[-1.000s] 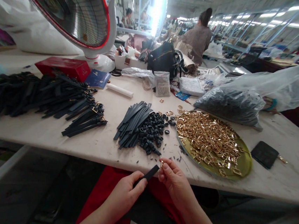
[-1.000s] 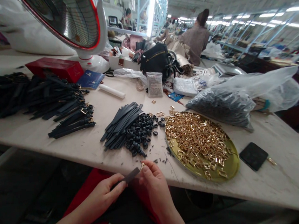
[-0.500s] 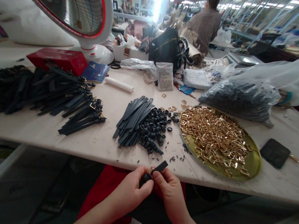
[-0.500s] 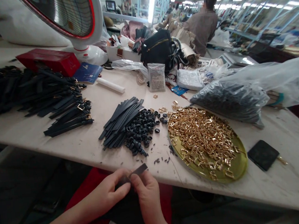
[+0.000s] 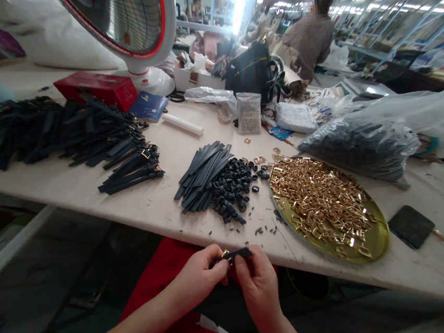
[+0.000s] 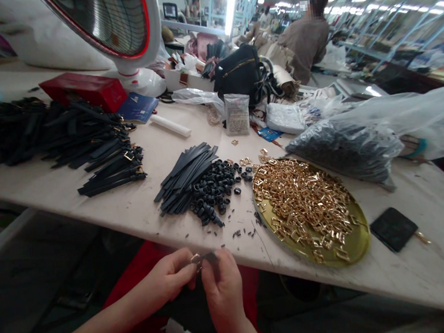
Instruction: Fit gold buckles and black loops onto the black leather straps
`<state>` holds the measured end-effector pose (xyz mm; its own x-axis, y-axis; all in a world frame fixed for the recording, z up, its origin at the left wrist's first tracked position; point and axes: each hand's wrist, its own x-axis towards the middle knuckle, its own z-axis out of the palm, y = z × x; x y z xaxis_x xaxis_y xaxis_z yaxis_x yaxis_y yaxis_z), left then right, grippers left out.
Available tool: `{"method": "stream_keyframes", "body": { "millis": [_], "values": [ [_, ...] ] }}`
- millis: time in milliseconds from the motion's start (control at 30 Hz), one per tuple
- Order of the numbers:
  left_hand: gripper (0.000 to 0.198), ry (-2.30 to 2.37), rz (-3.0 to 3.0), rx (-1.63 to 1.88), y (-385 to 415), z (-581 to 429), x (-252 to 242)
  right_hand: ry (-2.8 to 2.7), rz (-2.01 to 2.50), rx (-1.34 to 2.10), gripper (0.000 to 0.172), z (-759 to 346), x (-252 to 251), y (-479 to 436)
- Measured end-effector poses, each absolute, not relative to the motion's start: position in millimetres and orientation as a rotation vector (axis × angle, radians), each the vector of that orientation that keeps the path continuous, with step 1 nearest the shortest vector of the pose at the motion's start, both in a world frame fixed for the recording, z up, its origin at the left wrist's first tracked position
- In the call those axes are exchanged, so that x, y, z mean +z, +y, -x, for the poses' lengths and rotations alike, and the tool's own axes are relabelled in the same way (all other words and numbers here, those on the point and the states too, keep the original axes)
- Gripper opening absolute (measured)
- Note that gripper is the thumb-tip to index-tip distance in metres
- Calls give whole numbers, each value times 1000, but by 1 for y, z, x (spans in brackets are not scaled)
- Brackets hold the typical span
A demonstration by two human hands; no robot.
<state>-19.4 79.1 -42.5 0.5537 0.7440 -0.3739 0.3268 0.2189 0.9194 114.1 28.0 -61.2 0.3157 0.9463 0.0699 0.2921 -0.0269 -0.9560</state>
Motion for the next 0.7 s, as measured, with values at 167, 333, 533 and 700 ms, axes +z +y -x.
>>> {"method": "stream_keyframes", "body": {
  "millis": [167, 333, 533, 700],
  "values": [
    [22, 976, -1533, 370, 68, 27, -27, -1161, 1514, 1038, 15, -118, -49, 21],
    [29, 964, -1456, 334, 68, 32, -26, -1106, 1409, 1207, 20, -113, -42, 15],
    [25, 996, -1510, 391, 75, 33, -22, -1302, 1395, 1237, 39, -125, -34, 22],
    [26, 1014, -1640, 402, 87, 28, -34, -1575, 1781, 572, 20, -154, -45, 75]
  ]
}}
